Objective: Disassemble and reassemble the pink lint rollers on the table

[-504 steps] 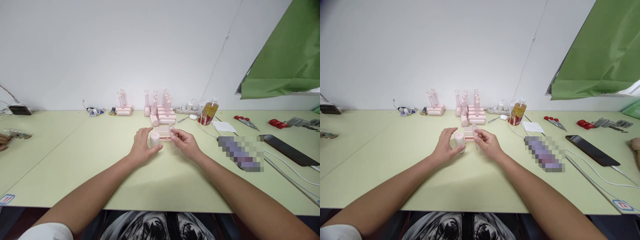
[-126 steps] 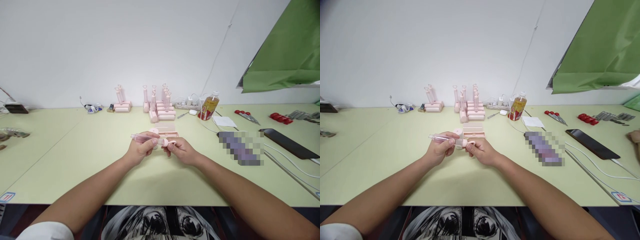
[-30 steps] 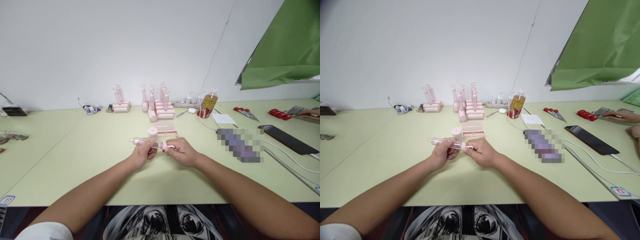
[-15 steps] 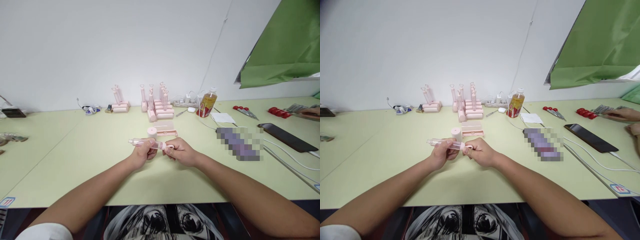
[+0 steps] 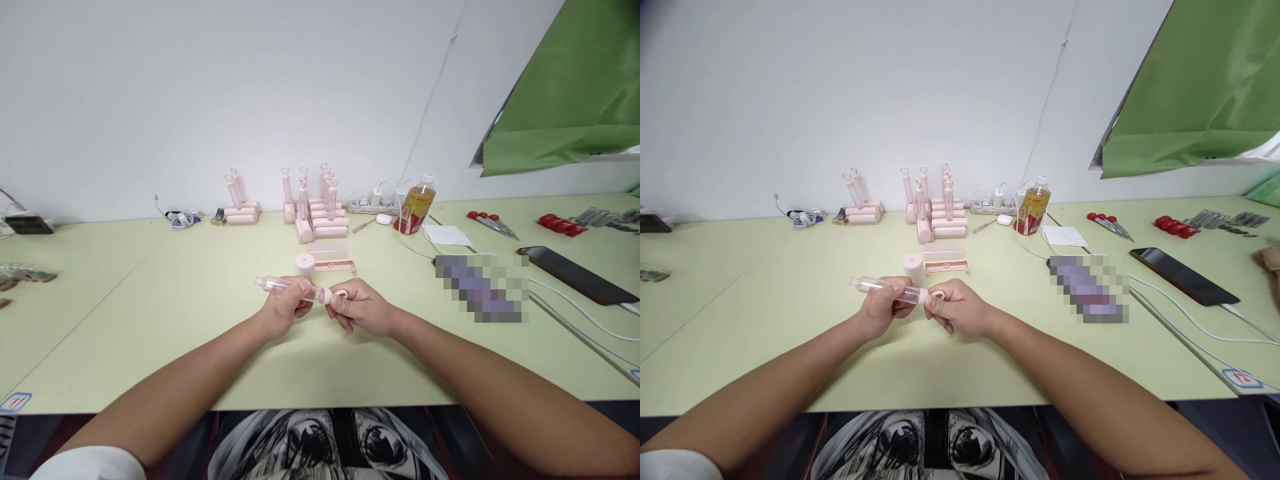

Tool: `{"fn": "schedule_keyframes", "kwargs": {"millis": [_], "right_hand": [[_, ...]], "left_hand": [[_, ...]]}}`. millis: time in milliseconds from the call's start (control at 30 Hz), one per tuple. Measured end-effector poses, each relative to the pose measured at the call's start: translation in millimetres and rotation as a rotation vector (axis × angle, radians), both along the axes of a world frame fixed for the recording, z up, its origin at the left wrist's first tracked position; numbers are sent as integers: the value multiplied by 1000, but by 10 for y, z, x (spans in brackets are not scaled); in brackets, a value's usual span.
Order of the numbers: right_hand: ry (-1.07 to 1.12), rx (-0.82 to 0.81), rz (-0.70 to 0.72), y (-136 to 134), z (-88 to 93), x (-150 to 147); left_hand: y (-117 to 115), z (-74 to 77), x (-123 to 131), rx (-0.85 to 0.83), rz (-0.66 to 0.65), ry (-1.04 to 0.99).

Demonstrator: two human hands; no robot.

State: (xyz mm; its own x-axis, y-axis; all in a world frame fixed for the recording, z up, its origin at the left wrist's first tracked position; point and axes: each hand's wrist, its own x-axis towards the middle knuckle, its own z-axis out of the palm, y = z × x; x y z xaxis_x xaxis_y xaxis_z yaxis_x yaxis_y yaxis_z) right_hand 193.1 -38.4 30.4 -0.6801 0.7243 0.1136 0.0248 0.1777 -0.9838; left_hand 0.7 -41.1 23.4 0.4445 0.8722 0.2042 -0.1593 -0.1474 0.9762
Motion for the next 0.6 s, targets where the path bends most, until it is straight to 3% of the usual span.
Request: {"fn": "schedule_keyframes", "kwargs": {"millis": [333,600], "right_hand": [[144,-275,38,-20,-75,-42],[243,-495,70,-53,-100,-102]], "left_hand": [[-67,54,8,145,69,61],[-35,-22,4,185,102,97]]}}
